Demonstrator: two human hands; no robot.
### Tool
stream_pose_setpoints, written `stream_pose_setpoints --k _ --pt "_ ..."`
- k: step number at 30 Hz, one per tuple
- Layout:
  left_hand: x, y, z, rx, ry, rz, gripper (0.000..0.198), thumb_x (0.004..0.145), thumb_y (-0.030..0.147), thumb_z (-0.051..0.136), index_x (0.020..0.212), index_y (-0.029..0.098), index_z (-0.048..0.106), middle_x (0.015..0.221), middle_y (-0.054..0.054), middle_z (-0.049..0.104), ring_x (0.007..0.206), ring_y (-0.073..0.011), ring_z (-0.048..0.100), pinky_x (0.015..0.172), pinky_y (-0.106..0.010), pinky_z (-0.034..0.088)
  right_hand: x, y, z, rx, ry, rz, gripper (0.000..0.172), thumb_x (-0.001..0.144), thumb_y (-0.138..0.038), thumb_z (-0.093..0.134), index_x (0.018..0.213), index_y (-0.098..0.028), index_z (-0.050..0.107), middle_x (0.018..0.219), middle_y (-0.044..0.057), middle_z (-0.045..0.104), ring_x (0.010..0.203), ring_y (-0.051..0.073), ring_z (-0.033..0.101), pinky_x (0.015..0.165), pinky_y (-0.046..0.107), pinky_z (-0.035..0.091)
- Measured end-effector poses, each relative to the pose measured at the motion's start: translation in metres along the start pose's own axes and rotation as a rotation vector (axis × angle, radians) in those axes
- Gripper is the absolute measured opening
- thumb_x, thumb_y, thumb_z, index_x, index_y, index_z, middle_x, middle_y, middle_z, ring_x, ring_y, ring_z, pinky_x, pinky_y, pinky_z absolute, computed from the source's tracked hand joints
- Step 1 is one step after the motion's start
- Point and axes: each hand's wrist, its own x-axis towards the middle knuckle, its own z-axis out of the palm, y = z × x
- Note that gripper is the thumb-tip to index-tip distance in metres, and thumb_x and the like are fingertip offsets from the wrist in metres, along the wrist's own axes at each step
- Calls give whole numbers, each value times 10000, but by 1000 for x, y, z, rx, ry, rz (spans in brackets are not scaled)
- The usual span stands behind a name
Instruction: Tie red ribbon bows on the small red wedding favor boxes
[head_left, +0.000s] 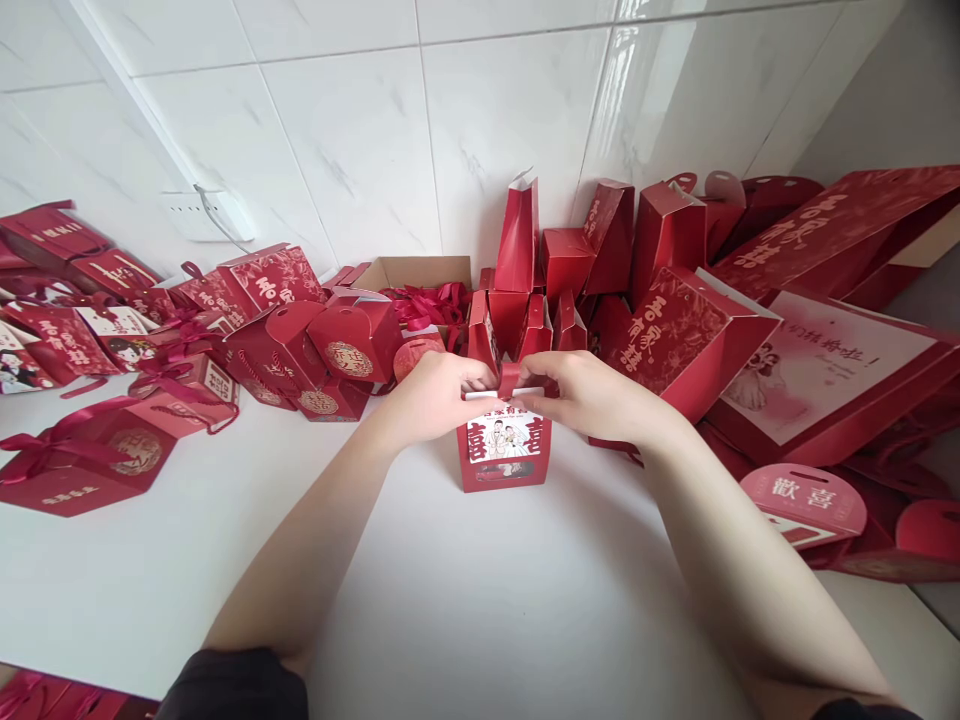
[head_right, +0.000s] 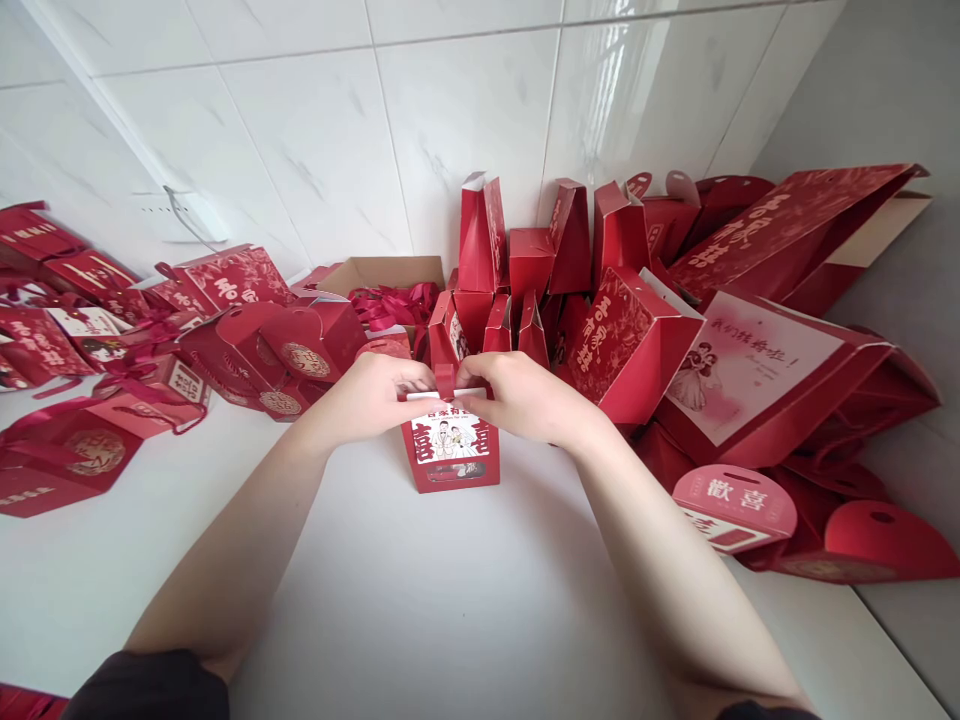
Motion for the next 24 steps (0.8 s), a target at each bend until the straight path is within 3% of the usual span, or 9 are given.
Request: stream_pose_setpoints --k 7,14,18,24 --pt "-3 5 2 263 -18 -2 222 854 317 573 709 166 645 602 -5 608 525 -119 500 486 -269 278 3 0 8 -66 -2 -37 81 898 -175 529 818 -186 518 759 -6 561 651 133 488 561 262 338" --pt "-5 6 -7 359 -106 125 295 852 265 530 576 162 515 516 23 465 489 -96 366 486 -281 207 0 -8 7 -226 -69 -170 118 928 -166 512 817 -188 477 761 5 512 656 143 449 584 277 318" --pt "-5 5 -11 305 -144 174 249 845 253 536 624 163 607 534 18 505 500 -100 388 498 -285 211 0 -10 8 -263 -88 -197 132 928 -161 499 807 -191 457 741 1 485 629 140 429 567 278 303" --pt "-2 -4 -8 166 -159 116 229 854 301 553 724 161 680 645 -8 639 591 -124 535 524 -260 302 2 -4 5 -208 -103 -202 134 935 -154 474 806 -193 468 745 4 512 639 147 446 571 283 328"
